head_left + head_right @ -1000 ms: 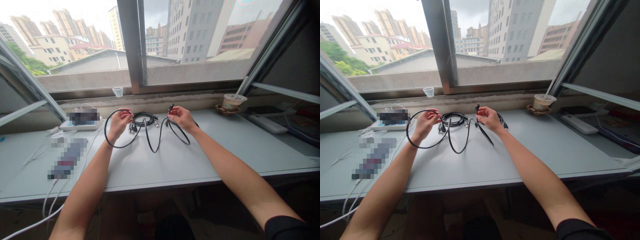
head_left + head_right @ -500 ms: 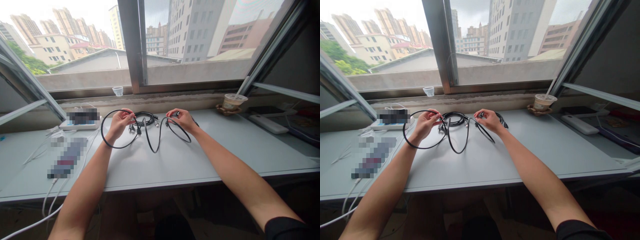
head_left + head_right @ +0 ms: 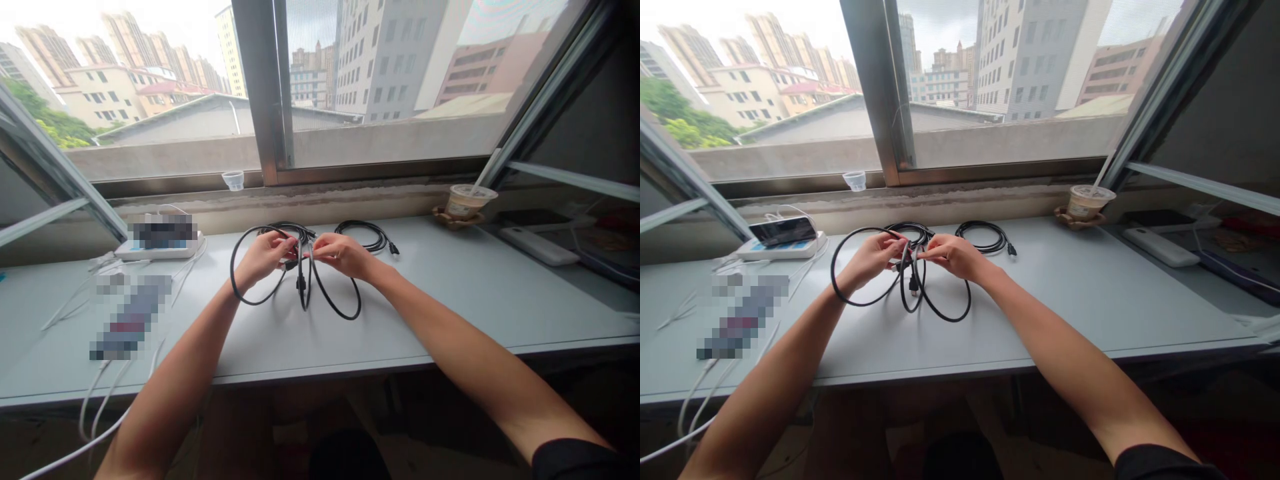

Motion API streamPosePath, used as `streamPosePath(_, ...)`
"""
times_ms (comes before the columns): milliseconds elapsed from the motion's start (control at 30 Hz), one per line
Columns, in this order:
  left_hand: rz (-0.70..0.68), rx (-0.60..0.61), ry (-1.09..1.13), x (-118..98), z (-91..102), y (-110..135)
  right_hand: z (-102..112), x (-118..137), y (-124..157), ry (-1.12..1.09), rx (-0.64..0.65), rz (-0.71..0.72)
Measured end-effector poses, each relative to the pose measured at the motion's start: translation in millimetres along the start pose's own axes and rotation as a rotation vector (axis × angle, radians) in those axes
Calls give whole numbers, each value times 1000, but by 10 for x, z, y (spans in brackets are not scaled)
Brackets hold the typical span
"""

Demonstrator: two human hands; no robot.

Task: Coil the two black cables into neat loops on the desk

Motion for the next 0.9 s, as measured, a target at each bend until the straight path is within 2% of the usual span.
streamPosePath(167,21,169,-3,15,-122,38,51,190,-50,-22,-78,-53)
streamPosePath(233,6,161,4,19,-107,24,39,237,-59,-56,-70,-121)
streamPosePath(367,-35,62,81,-11,-83,7,-86,213,-31,-113,61,-326)
streamPosePath(433,-33,75,135,-20,-110,16,-139,163,-9,-224,102,-423)
streamPosePath(533,-22,157,236,-21,-144,34,-171,99,9,-499,133,-509)
streamPosePath(633,-39,220,332,-35,-132,43,-124,74,5,-718,92,-532)
streamPosePath(767,-88,256,360,-76,-107,55,-13,150,-40,-779,-23,-455)
streamPosePath(900,-63,324,241,-112,-92,88,-41,191,-46,-938,47,-523)
Point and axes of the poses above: each hand's wrist, its own y-axis away from the middle knuckle, its own z-axis out of the back of the hand, x = y × z, the point moved 6 cm from there along -y, towards the middle knuckle, and after that the axes turned 2 degrees about y, right-handed, at the moved point
